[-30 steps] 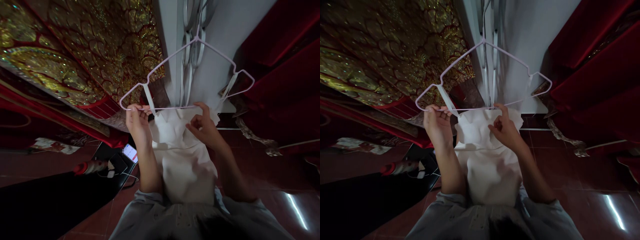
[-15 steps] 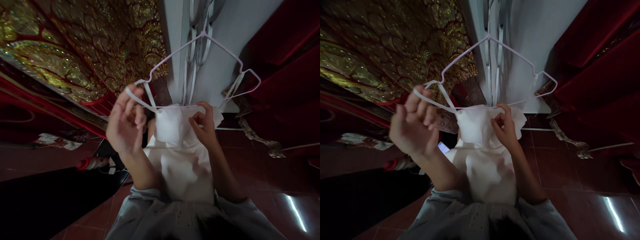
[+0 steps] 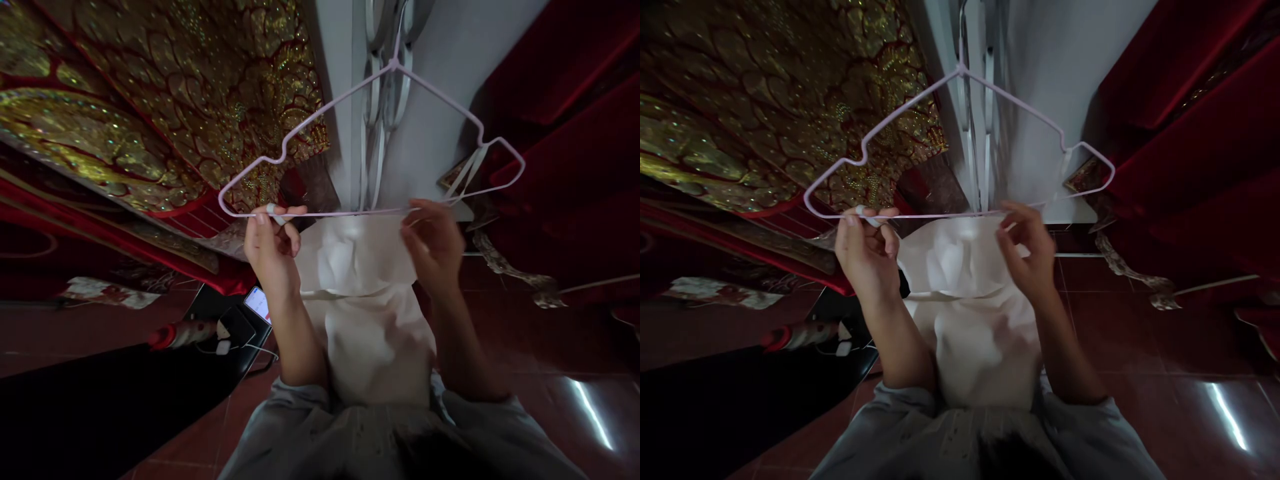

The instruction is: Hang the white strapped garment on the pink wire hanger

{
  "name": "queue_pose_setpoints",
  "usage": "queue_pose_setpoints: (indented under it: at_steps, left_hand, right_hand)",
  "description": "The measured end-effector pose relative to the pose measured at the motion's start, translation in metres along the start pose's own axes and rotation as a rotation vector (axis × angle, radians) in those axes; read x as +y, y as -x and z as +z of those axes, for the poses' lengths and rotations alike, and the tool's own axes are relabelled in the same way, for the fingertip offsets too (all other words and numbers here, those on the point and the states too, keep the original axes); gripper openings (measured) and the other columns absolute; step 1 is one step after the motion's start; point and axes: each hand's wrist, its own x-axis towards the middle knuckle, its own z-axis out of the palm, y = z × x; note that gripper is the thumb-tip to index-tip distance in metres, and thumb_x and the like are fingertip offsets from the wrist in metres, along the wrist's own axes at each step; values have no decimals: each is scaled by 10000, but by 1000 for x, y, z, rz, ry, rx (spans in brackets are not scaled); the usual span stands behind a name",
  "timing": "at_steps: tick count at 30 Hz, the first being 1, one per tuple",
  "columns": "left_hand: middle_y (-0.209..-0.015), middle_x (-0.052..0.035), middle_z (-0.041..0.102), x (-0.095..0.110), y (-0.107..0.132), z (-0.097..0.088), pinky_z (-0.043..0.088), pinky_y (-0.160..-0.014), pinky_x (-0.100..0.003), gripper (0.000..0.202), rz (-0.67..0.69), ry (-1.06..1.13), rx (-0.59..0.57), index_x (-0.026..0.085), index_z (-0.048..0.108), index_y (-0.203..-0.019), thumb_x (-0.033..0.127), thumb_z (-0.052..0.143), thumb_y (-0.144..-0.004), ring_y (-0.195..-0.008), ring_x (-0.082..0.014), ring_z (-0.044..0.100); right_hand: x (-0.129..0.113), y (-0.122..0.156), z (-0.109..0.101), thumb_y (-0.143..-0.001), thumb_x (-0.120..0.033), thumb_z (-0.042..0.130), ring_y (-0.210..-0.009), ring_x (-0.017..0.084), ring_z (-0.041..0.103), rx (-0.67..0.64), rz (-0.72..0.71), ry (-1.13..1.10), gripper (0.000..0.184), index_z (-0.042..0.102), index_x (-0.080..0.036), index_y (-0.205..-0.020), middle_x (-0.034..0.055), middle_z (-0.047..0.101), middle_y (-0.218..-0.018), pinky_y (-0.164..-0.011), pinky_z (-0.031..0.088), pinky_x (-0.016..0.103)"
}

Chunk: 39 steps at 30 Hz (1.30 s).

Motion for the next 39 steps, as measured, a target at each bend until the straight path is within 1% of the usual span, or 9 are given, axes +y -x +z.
queue_pose_setpoints:
  at_steps: [4, 11, 15, 22, 24, 29, 33, 36, 39]
  left_hand:
    - [-961, -55, 833, 2, -1, 0, 282, -515, -339, 389, 1, -31, -7, 272, 649, -932, 645, 665, -1044, -502, -138, 342]
    - [-883, -57, 849, 0, 3, 6, 179, -446, -283, 340, 23, 125, -14, 233, 680, -896, 536, 753, -1033, -453, -93, 296]
    - [-873, -68, 846, -2, 0, 1, 197, -427, -240, 383, 39, 166, -46, 206, 685, -898, 558, 766, -1026, -446, -72, 307]
    - [-888, -75, 852, -2, -1, -1, 210, -432, -224, 374, 32, 189, -75, 208, 685, -887, 542, 769, -1033, -454, -69, 323]
    - [-889, -79, 848, -2, -1, 0, 204, -434, -233, 380, 30, 178, -56, 206, 684, -889, 547, 762, -1035, -456, -70, 320]
    - [-870, -91, 845, -2, -1, 1, 200, -433, -249, 395, 16, 141, -15, 196, 695, -884, 558, 776, -1017, -449, -70, 306]
    - [-883, -87, 860, -3, 2, 4, 234, -434, -228, 360, -6, 164, -23, 198, 707, -874, 519, 793, -1011, -445, -66, 318]
    - [-891, -82, 863, -3, 4, 6, 242, -427, -221, 369, -34, 163, -14, 202, 715, -880, 541, 791, -1003, -444, -64, 322]
    - [-1038, -90, 879, -6, 3, 1, 253, -416, -228, 302, -28, 153, 10, 224, 776, -1009, 520, 822, -974, -459, -61, 356]
  right_hand:
    - [3, -34, -31, -883, -360, 795, -589, 83, 459, 404, -80, 129, 234, 777, -224, -1072, 34, 692, -925, -540, 390, 273]
    - [-28, -59, -40, -821, -251, 887, -555, 62, 451, 132, 36, 187, 133, 782, -181, -780, 0, 673, -679, -502, 288, 228]
    - [-36, -69, -36, -825, -205, 800, -510, 45, 432, 99, 1, -64, 207, 897, -228, -1007, 22, 821, -883, -460, 267, 212]
    - [66, -114, -81, -780, -340, 879, -593, 67, 590, 416, -224, -228, 451, 832, -182, -1199, 118, 788, -1207, -453, 214, 134]
    - [96, -115, -99, -753, -363, 894, -554, 68, 562, 538, -271, -247, 422, 829, -163, -1119, 104, 783, -1067, -444, 190, 134]
    - [100, -75, -102, -765, -336, 902, -493, 65, 486, 693, -320, -214, 293, 854, -169, -1001, 84, 780, -873, -419, 157, 168]
    - [54, -38, -71, -803, -333, 931, -572, 99, 579, 527, -317, -159, 320, 880, -209, -1093, 96, 818, -946, -430, 323, 206]
    - [26, -26, -51, -778, -362, 977, -758, 168, 709, 173, -214, -42, 534, 834, -276, -1286, 109, 836, -1156, -540, 506, 272]
    - [14, -24, -42, -784, -385, 972, -674, 130, 639, -98, -126, 64, 680, 751, -318, -1425, 90, 823, -1270, -554, 530, 295]
